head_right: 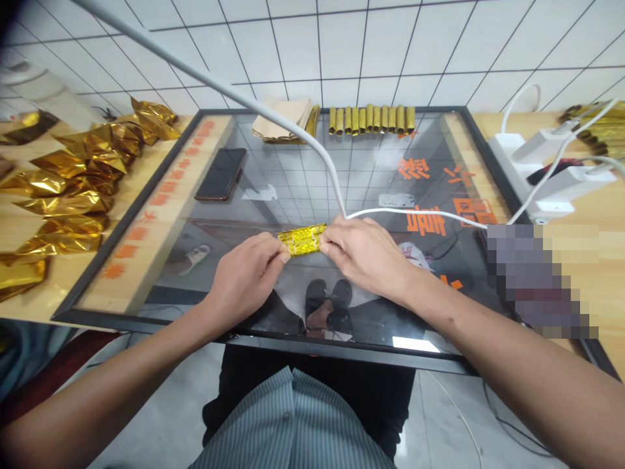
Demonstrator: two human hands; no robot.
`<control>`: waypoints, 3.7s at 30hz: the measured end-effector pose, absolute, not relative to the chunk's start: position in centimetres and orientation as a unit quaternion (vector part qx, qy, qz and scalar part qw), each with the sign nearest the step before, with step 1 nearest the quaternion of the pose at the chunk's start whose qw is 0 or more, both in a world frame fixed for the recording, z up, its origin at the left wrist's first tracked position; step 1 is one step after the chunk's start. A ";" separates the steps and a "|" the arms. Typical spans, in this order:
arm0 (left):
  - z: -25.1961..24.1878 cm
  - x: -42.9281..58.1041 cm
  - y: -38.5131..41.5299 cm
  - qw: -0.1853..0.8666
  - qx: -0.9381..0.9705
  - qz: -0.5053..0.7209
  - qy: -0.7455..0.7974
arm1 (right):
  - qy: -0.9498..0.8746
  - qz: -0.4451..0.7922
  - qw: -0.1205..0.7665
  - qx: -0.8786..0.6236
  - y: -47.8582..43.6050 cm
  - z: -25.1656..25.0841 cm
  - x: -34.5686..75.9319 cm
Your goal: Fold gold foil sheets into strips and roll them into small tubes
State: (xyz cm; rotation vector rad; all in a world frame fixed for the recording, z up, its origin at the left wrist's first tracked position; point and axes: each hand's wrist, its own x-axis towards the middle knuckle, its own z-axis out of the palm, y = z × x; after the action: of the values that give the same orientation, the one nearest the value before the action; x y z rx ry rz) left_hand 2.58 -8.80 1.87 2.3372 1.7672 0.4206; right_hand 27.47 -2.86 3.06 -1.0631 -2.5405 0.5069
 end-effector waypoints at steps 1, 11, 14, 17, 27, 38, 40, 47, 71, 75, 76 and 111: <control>2.0 2.7 -8.8 0.096 0.782 0.145 0.599 | -0.891 0.179 0.169 -0.381 -2.9 3.1 27.4; 2.2 2.9 -8.7 0.117 0.754 0.175 0.623 | -0.879 0.155 0.163 -0.420 -3.1 3.0 26.6; 2.4 3.1 -8.7 0.113 0.752 0.163 0.629 | -0.879 0.154 0.157 -0.424 -3.0 3.1 26.5; 2.4 3.2 -8.7 0.099 0.749 0.154 0.636 | -0.878 0.146 0.150 -0.430 -3.0 3.1 26.3; 2.1 3.2 -8.5 0.086 0.742 0.163 0.645 | -0.854 0.149 0.160 -0.472 -3.1 2.8 25.8; 1.9 2.9 -8.4 0.121 0.716 0.197 0.659 | -0.847 0.150 0.161 -0.484 -3.0 2.8 26.0; 2.0 2.8 -8.3 0.137 0.708 0.207 0.661 | -0.847 0.160 0.163 -0.481 -2.9 2.8 26.1; 2.0 2.5 -8.5 0.176 0.712 0.235 0.638 | -0.847 0.161 0.163 -0.480 -2.8 2.7 26.2; 1.8 2.2 -8.7 0.148 0.755 0.221 0.600 | -0.849 0.162 0.162 -0.477 -2.9 2.8 26.3; 2.2 2.3 -8.6 0.163 0.746 0.212 0.610 | -0.849 0.165 0.161 -0.475 -2.9 2.8 26.3; 2.2 2.3 -8.6 0.166 0.744 0.210 0.612 | -0.848 0.163 0.161 -0.477 -2.9 2.8 26.3; 4.1 2.9 -6.9 0.220 0.733 0.113 0.634 | -0.849 0.151 0.157 -0.481 -2.9 2.4 26.2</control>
State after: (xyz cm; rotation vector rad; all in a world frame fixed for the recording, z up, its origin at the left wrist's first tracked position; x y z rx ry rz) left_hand 2.88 -6.89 4.13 2.0278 1.7527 0.3132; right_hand 26.20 -2.90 2.41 -1.3769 -2.4294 0.4331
